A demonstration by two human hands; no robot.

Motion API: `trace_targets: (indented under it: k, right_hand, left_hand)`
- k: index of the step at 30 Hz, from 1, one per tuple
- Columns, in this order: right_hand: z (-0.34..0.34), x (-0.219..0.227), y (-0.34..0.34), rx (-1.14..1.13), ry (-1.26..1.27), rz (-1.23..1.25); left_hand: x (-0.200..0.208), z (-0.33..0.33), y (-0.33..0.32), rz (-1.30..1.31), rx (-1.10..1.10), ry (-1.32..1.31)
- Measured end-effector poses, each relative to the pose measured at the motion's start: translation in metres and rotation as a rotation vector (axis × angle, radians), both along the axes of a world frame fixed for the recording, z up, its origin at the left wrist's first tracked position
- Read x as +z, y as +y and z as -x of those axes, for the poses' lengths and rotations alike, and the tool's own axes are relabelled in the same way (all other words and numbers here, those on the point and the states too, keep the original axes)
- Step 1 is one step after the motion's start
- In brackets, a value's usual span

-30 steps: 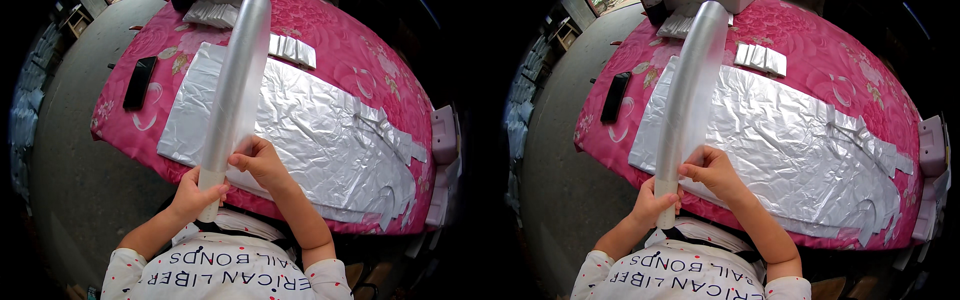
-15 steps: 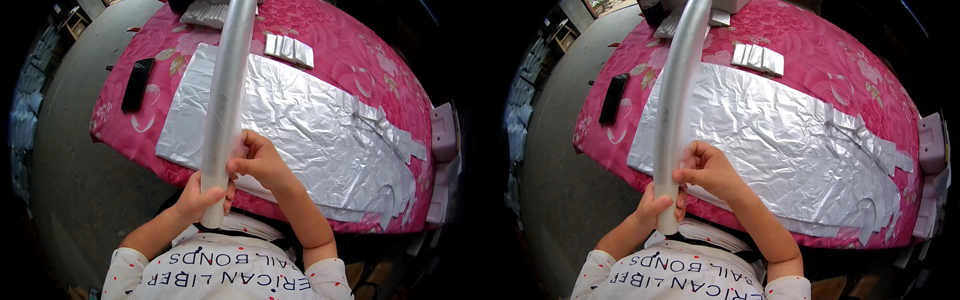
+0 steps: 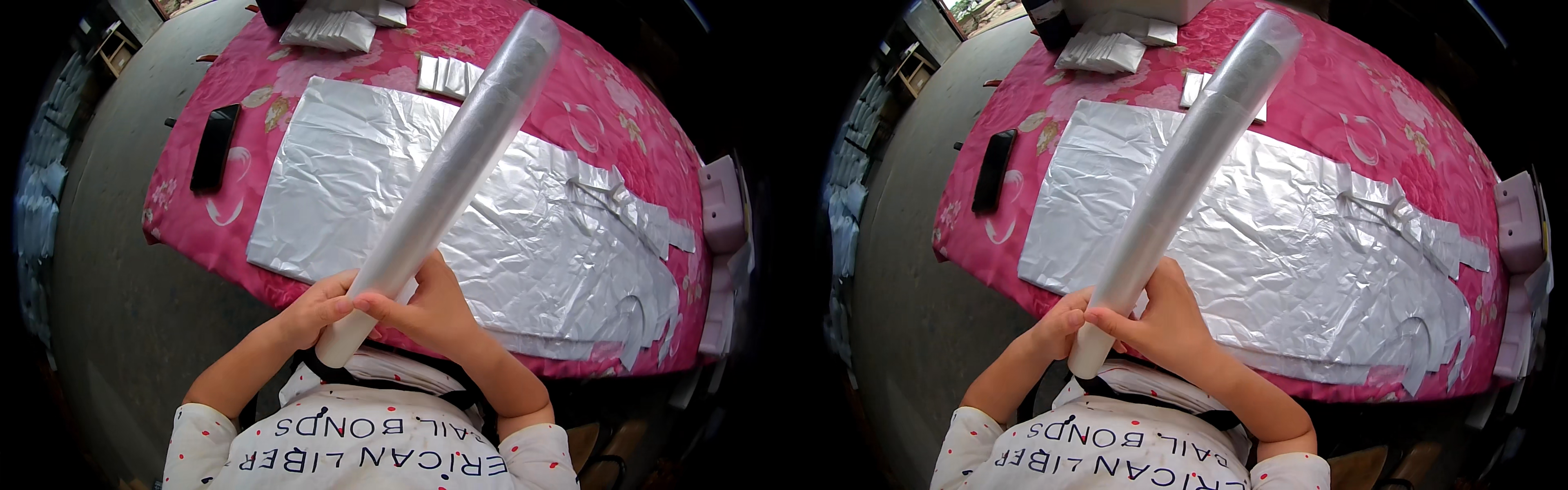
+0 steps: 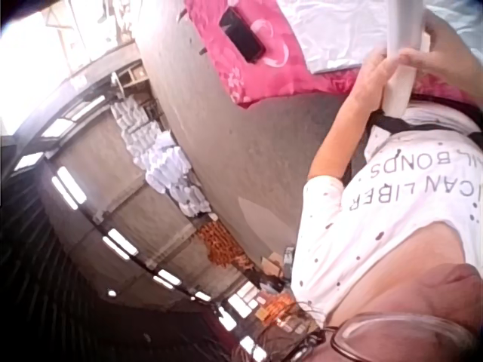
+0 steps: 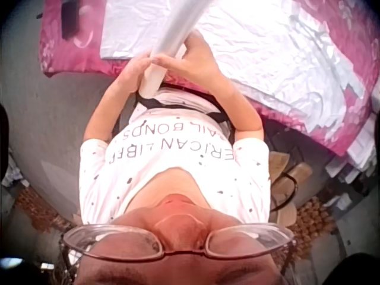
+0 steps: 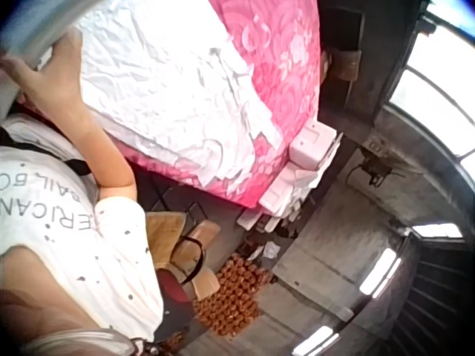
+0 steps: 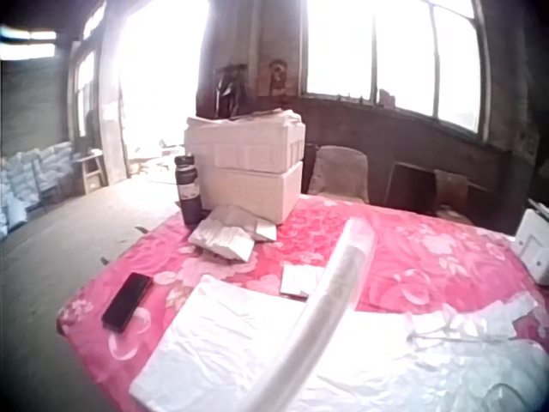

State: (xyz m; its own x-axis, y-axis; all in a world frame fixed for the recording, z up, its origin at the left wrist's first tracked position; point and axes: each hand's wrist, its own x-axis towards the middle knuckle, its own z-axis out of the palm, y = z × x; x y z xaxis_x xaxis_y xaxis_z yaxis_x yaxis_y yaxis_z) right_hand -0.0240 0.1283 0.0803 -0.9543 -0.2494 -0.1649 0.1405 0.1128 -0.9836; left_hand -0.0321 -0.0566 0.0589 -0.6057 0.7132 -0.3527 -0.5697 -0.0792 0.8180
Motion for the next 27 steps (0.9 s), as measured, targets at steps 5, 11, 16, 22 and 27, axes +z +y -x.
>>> trace_targets:
  k: [5,11,16,22,27]
  right_hand:
    - [-0.008,-0.013,-0.008,-0.002,0.249,-0.254]
    - [-0.009,-0.012,0.016,-0.044,0.414,-0.518]
    - [-0.002,-0.002,0.006,-0.084,0.851,-0.572]
    - [0.004,-0.055,-0.019,0.467,0.97,-0.554]
    - [0.03,-0.056,0.018,0.418,1.05,-0.674]
  left_hand:
    - [-0.002,0.005,0.015,0.107,0.127,0.054]
    - [0.004,0.007,-0.004,0.299,0.014,-0.135]
    - [-0.003,-0.013,-0.025,0.498,-0.101,-0.082]
    - [-0.005,-0.029,-0.023,0.684,-0.234,-0.098]
    - [-0.008,-0.035,-0.033,0.676,-0.217,-0.104]
